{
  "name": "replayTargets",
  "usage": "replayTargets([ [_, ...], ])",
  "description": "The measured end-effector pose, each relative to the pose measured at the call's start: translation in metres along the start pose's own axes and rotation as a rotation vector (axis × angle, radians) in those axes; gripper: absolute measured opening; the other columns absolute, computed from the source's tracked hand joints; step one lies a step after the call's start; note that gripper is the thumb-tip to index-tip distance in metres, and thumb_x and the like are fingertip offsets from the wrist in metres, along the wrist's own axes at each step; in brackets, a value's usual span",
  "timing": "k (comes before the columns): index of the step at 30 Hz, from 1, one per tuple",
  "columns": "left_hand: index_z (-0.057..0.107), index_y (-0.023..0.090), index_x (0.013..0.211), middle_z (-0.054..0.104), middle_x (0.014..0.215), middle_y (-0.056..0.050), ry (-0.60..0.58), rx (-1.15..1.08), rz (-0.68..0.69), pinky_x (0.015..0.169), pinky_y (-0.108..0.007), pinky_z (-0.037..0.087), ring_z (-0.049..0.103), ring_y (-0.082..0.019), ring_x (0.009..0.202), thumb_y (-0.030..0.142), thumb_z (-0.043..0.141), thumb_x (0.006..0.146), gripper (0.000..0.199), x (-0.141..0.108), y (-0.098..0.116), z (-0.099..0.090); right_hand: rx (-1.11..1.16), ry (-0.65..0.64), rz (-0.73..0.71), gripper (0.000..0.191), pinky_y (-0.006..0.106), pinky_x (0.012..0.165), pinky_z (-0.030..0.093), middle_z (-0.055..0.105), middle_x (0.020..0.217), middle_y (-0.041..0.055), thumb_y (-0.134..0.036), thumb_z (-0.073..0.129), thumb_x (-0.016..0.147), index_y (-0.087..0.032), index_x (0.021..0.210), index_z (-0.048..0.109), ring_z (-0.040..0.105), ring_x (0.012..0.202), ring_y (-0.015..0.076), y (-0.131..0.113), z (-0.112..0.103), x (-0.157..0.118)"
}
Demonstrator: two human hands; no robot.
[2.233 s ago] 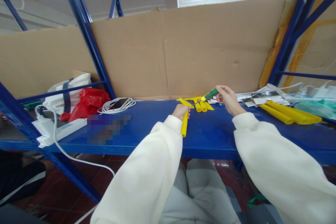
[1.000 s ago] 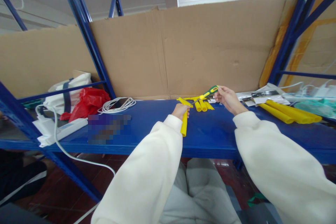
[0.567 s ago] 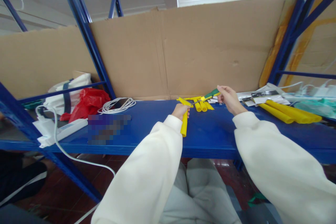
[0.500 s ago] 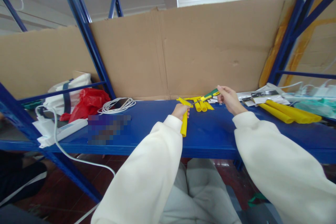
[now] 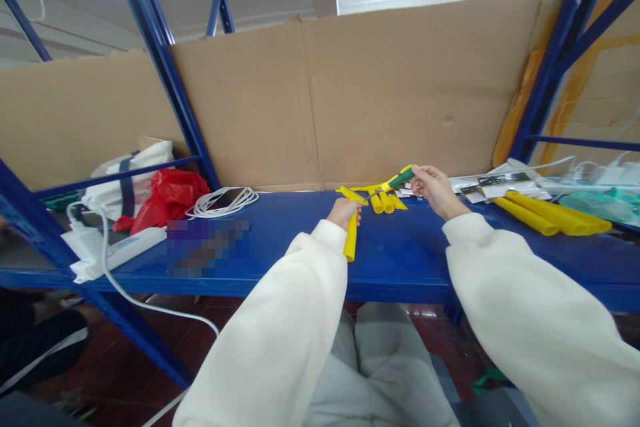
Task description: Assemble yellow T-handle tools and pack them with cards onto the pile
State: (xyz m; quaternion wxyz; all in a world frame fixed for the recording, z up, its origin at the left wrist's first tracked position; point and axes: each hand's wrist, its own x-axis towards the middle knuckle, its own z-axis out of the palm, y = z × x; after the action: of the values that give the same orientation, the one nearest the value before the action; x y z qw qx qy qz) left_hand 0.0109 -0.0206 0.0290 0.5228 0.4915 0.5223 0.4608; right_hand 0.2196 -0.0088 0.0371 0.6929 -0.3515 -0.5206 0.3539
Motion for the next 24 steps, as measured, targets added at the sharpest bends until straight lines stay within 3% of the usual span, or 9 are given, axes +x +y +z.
replayTargets([
  [7,0.054,0.014,0.070,0.044,0.046,0.006,-0.001,0.001,-0.008,0.041,-0.020,0.033,0.039,-0.007,0.036,0.002,0.058,0.081,0.017,0.0009,-0.0002,0.0000,-0.037,0.002,-0.001,0.048,0.018,0.034,0.029,0.046,0.039,-0.0095,-0.057,0.083,0.059,-0.022,0.077,0.054,0.039,0.034,0.0070,0.0006,-0.0002,-0.0012],
  [14,0.056,0.013,0.073,0.045,0.046,0.006,-0.006,0.019,-0.008,0.042,-0.021,0.035,0.040,-0.007,0.037,0.002,0.057,0.081,0.014,0.0027,-0.0005,-0.0005,0.052,-0.141,-0.005,0.052,0.020,0.040,0.037,0.060,0.053,-0.0047,-0.054,0.086,0.055,-0.022,0.086,0.060,0.049,0.044,0.0081,-0.0009,-0.0019,-0.0017],
  [17,0.056,0.013,0.073,0.044,0.045,0.006,-0.001,0.021,-0.005,0.041,-0.020,0.033,0.039,-0.007,0.036,0.001,0.056,0.082,0.015,0.0027,-0.0008,-0.0002,0.041,-0.177,-0.017,0.046,0.020,0.041,0.037,0.058,0.053,-0.0052,-0.052,0.085,0.060,-0.022,0.085,0.059,0.048,0.044,0.0083,0.0008,-0.0029,-0.0005],
  [24,0.057,0.012,0.077,0.045,0.046,0.007,0.001,0.015,-0.002,0.040,-0.020,0.033,0.040,-0.007,0.036,0.001,0.055,0.083,0.013,0.0019,-0.0008,0.0005,-0.018,-0.016,-0.031,0.047,0.018,0.038,0.033,0.051,0.049,-0.0068,-0.053,0.085,0.059,-0.022,0.073,0.053,0.043,0.042,0.0066,0.0052,-0.0039,0.0026],
])
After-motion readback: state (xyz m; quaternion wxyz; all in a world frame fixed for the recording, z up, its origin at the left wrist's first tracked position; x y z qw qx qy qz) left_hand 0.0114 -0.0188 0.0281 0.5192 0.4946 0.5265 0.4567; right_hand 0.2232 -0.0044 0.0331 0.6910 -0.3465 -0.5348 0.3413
